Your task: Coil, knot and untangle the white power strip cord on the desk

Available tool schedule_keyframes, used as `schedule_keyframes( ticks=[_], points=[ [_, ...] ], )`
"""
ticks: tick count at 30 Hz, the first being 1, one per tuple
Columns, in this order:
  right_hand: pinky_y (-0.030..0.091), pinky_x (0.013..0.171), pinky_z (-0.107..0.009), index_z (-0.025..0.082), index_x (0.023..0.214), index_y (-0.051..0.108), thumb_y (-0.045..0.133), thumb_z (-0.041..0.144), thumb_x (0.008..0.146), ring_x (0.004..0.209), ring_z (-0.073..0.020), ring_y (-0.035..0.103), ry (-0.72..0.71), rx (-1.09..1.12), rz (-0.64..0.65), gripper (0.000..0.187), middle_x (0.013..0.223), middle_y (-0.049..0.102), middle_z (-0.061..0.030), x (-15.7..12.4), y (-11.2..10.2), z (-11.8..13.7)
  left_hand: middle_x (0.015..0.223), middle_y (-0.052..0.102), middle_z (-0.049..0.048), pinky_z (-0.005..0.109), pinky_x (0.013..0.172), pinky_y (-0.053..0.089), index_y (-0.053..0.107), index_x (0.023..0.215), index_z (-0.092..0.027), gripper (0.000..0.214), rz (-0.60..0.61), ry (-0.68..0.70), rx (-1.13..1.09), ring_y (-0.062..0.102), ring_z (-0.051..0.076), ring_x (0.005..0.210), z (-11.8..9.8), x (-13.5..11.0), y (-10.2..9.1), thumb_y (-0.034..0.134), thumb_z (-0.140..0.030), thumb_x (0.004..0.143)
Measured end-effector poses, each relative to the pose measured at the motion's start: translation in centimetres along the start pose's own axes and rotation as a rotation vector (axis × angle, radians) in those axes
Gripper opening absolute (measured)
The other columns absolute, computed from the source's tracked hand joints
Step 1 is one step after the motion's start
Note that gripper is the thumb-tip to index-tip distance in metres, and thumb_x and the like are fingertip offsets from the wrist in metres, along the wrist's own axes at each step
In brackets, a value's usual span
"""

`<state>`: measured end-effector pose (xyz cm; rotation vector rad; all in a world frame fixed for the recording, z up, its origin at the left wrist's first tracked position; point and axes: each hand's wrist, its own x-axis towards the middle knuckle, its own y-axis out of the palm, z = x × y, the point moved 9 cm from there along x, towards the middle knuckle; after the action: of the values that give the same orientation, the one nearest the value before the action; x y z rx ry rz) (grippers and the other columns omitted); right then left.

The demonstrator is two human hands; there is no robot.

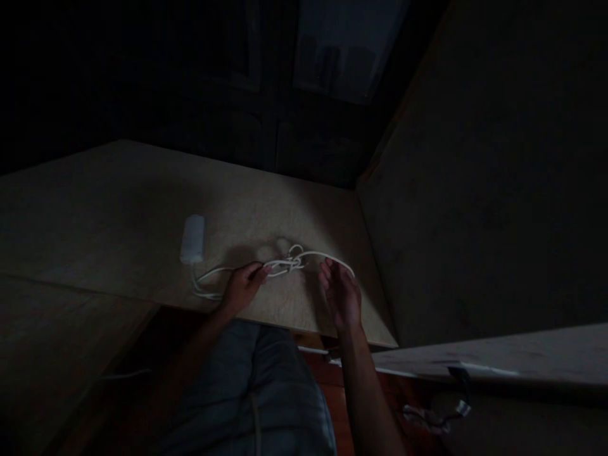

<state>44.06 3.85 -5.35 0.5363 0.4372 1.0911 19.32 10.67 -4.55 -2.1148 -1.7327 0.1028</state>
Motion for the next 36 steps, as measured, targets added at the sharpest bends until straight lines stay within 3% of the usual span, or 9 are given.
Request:
schedule_keyframes(
  ticks=[6, 9, 14, 18, 25, 30, 33, 36],
  points=[
    [0.051, 0.099, -0.043, 0.027, 0.095, 0.071, 0.070, 0.038, 0.079, 0.111, -0.0221, 0.066, -0.139, -0.012, 0.124, 0.019, 0.115, 0.072, -0.0031, 2.1, 5.2, 1.8, 0.052, 0.051, -0.0029, 0.024, 0.051, 0.034, 0.060, 0.067, -0.019, 0.042, 0.076, -0.159, -0.326, 0.045, 0.012, 0.048, 1.5, 0.6, 0.1, 0.057, -0.059, 0.080],
    [0.053, 0.094, -0.037, 0.026, 0.096, 0.070, 0.063, 0.036, 0.086, 0.105, -0.0181, 0.068, -0.122, -0.004, 0.147, 0.016, 0.112, 0.072, -0.0024, 4.4, 6.7, 1.6, 0.048, 0.048, -0.0033, 0.024, 0.047, 0.031, 0.061, 0.065, -0.018, 0.043, 0.132, -0.214, -0.430, 0.041, 0.010, 0.043, 3.0, 0.7, 0.7, 0.059, -0.059, 0.077],
    [0.057, 0.070, -0.020, 0.020, 0.083, 0.065, 0.052, 0.023, 0.093, 0.078, -0.0109, 0.071, 0.190, -0.060, 0.157, 0.017, 0.087, 0.074, -0.0013, 9.3, 8.0, -1.9, 0.045, 0.046, -0.0038, 0.022, 0.044, 0.028, 0.056, 0.062, -0.017, 0.041, 0.127, -0.267, -0.504, 0.039, 0.009, 0.040, 5.1, 1.1, 1.1, 0.058, -0.056, 0.078],
    [0.056, 0.067, -0.017, 0.018, 0.083, 0.061, 0.040, 0.015, 0.097, 0.065, -0.0081, 0.068, 0.466, -0.262, 0.195, 0.025, 0.074, 0.071, -0.0009, 11.8, 9.2, -5.3, 0.043, 0.042, -0.0065, 0.022, 0.038, 0.026, 0.054, 0.065, -0.019, 0.039, 0.159, -0.391, -0.545, 0.037, 0.008, 0.034, 6.5, 1.4, 2.0, 0.059, -0.057, 0.073],
    [0.056, 0.063, -0.023, 0.016, 0.078, 0.059, 0.046, 0.013, 0.092, 0.057, -0.0118, 0.066, 0.603, -0.526, 0.259, 0.019, 0.065, 0.067, -0.0037, 13.0, 11.5, -10.5, 0.041, 0.037, -0.0086, 0.020, 0.032, 0.026, 0.050, 0.066, -0.020, 0.035, 0.167, -0.551, -0.491, 0.033, 0.008, 0.029, 7.6, 2.1, 2.4, 0.055, -0.050, 0.081],
    [0.055, 0.064, -0.027, 0.014, 0.077, 0.061, 0.047, 0.016, 0.090, 0.062, -0.0147, 0.066, 0.514, -0.721, 0.301, 0.019, 0.071, 0.069, -0.0067, 12.7, 11.1, -11.3, 0.043, 0.043, -0.0069, 0.020, 0.032, 0.035, 0.055, 0.069, -0.017, 0.032, 0.088, -0.579, -0.434, 0.040, 0.008, 0.030, 8.5, 2.1, 1.8, 0.057, -0.045, 0.084],
    [0.053, 0.067, -0.026, 0.016, 0.082, 0.063, 0.051, 0.018, 0.088, 0.068, -0.0144, 0.064, 0.308, -0.825, 0.285, 0.014, 0.081, 0.070, -0.0052, 12.1, 10.7, -9.1, 0.046, 0.048, -0.0061, 0.021, 0.034, 0.040, 0.057, 0.076, -0.017, 0.030, 0.055, -0.563, -0.431, 0.045, 0.010, 0.032, 8.5, 2.0, 1.5, 0.054, -0.045, 0.086],
    [0.048, 0.082, -0.026, 0.018, 0.090, 0.066, 0.058, 0.021, 0.084, 0.086, -0.0149, 0.063, 0.062, -0.916, 0.303, 0.011, 0.098, 0.070, -0.0034, 9.6, 11.3, -6.2, 0.046, 0.050, -0.0055, 0.022, 0.034, 0.041, 0.058, 0.081, -0.017, 0.034, 0.054, -0.541, -0.464, 0.048, 0.011, 0.033, 8.1, 1.8, 1.5, 0.051, -0.050, 0.087]
  ],
)
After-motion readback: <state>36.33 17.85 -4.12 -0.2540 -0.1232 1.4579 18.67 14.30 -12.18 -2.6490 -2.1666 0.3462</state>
